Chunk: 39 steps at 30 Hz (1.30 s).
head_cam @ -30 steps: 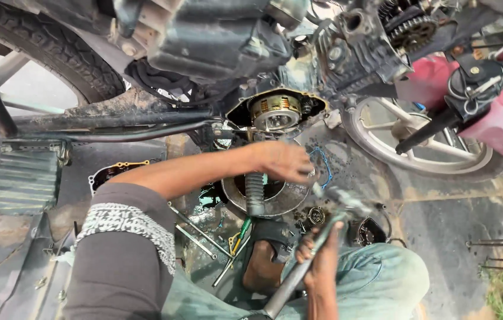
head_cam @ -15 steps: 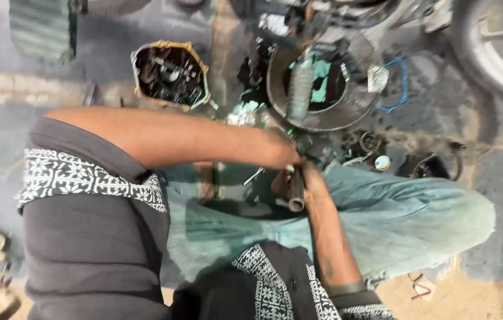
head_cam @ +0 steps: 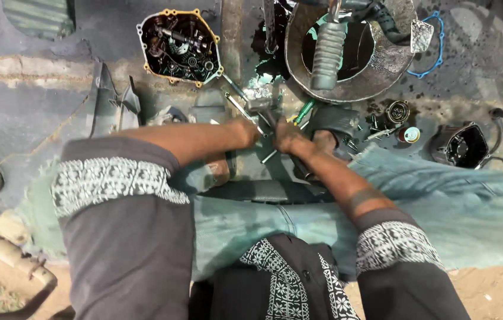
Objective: The person sits on the ground beside a motorcycle with the engine side cover removed and works on the exposed clutch assembly. They hold a hammer in one hand and tap and reposition parts around the clutch, then use a screwdriver to work on the clutch components, handling small parts and fasteners.
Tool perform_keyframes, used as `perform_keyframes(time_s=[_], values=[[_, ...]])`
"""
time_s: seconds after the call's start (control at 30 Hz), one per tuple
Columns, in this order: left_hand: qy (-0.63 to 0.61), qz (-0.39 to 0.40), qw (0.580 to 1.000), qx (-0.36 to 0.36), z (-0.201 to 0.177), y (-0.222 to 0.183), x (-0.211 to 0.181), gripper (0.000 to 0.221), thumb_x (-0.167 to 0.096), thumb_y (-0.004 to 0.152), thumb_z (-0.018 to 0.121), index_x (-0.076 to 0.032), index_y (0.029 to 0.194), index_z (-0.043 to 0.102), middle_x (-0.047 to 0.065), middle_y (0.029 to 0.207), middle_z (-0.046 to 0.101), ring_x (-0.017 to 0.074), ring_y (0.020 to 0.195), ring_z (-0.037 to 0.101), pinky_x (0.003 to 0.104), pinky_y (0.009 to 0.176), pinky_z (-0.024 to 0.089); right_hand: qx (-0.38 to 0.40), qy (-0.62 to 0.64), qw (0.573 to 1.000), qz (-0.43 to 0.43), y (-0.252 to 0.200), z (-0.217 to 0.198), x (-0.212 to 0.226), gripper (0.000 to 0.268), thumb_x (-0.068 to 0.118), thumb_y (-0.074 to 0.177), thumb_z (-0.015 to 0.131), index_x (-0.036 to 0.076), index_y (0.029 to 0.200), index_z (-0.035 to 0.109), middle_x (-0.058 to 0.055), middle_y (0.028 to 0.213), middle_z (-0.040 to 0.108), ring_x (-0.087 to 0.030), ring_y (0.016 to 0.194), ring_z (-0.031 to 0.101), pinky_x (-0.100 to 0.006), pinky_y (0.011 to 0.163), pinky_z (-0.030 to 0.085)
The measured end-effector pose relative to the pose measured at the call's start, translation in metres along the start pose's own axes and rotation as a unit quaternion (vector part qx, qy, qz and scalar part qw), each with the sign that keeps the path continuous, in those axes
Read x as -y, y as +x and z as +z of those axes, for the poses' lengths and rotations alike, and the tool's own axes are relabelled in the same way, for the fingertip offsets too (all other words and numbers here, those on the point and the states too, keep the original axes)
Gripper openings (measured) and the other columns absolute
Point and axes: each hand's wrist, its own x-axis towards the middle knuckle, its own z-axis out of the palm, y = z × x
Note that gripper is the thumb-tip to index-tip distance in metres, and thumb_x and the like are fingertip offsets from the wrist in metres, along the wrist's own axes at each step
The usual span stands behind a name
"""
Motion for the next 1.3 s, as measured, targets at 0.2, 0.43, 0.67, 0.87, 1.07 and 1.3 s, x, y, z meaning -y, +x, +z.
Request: perform_keyframes(time_s=[0.2,0.43,0.67,0.87,1.07,1.3], values=[[0.071,0.052,0.994,0.058,-0.005,0.005,-0.028,0.021,-0.028,0.083,0.059,-0.015,0.083,0.077,0.011,0.079,0.071,0.0294,0.072,0.071,0.043,0.057,0.056,0.193,-0.060,0.977,-0.066,-0.040,-0.052,0.040,0.068,0.051,0.097,0.063,-0.008,0.129,0.052,-0.032,0.118,0.065,-0.045,0.114,0.063,-0.051,0.095,0.051],[0.102,0.086,0.979,0.153,0.019,0.000,-0.017,0.027,-0.033,0.091,0.054,-0.018,0.097,0.076,0.012,0.096,0.072,0.0292,0.089,0.072,0.047,0.073,0.057,0.111,-0.238,0.959,-0.109,0.020,-0.031,-0.018,0.034,0.028,0.092,0.065,0.007,0.118,0.071,-0.018,0.123,0.070,-0.031,0.120,0.065,-0.039,0.103,0.053],[0.142,0.094,0.965,0.200,0.027,0.007,-0.006,0.023,-0.025,0.097,0.050,-0.013,0.092,0.069,0.011,0.088,0.070,0.0274,0.082,0.072,0.049,0.064,0.056,0.042,-0.453,0.857,-0.243,0.006,-0.057,-0.001,0.023,0.021,0.092,0.064,0.014,0.112,0.072,-0.007,0.123,0.065,-0.025,0.121,0.058,-0.039,0.101,0.046],[0.118,0.085,0.965,0.219,0.052,0.023,0.010,0.019,-0.022,0.097,0.049,-0.013,0.094,0.065,0.011,0.086,0.070,0.0275,0.077,0.071,0.048,0.064,0.054,0.080,-0.475,0.837,-0.259,0.052,-0.029,-0.040,0.018,0.017,0.095,0.062,0.013,0.111,0.072,-0.007,0.117,0.065,-0.024,0.110,0.061,-0.039,0.095,0.047],[0.118,0.135,0.963,0.200,0.057,0.022,0.001,0.017,-0.020,0.101,0.049,-0.010,0.097,0.063,0.009,0.082,0.070,0.0264,0.069,0.070,0.044,0.060,0.057,0.132,-0.380,0.897,-0.184,-0.008,-0.032,-0.018,0.020,0.018,0.096,0.063,0.012,0.113,0.071,-0.008,0.115,0.067,-0.026,0.105,0.065,-0.043,0.088,0.052],[0.065,0.082,0.933,0.343,-0.076,0.085,-0.061,0.026,-0.030,0.094,0.063,-0.007,0.098,0.074,0.011,0.095,0.076,0.0296,0.083,0.073,0.046,0.067,0.059,0.245,-0.353,0.902,-0.031,-0.096,-0.106,0.007,0.026,0.023,0.095,0.066,0.011,0.116,0.076,-0.014,0.118,0.072,-0.035,0.108,0.071,-0.053,0.082,0.060]])
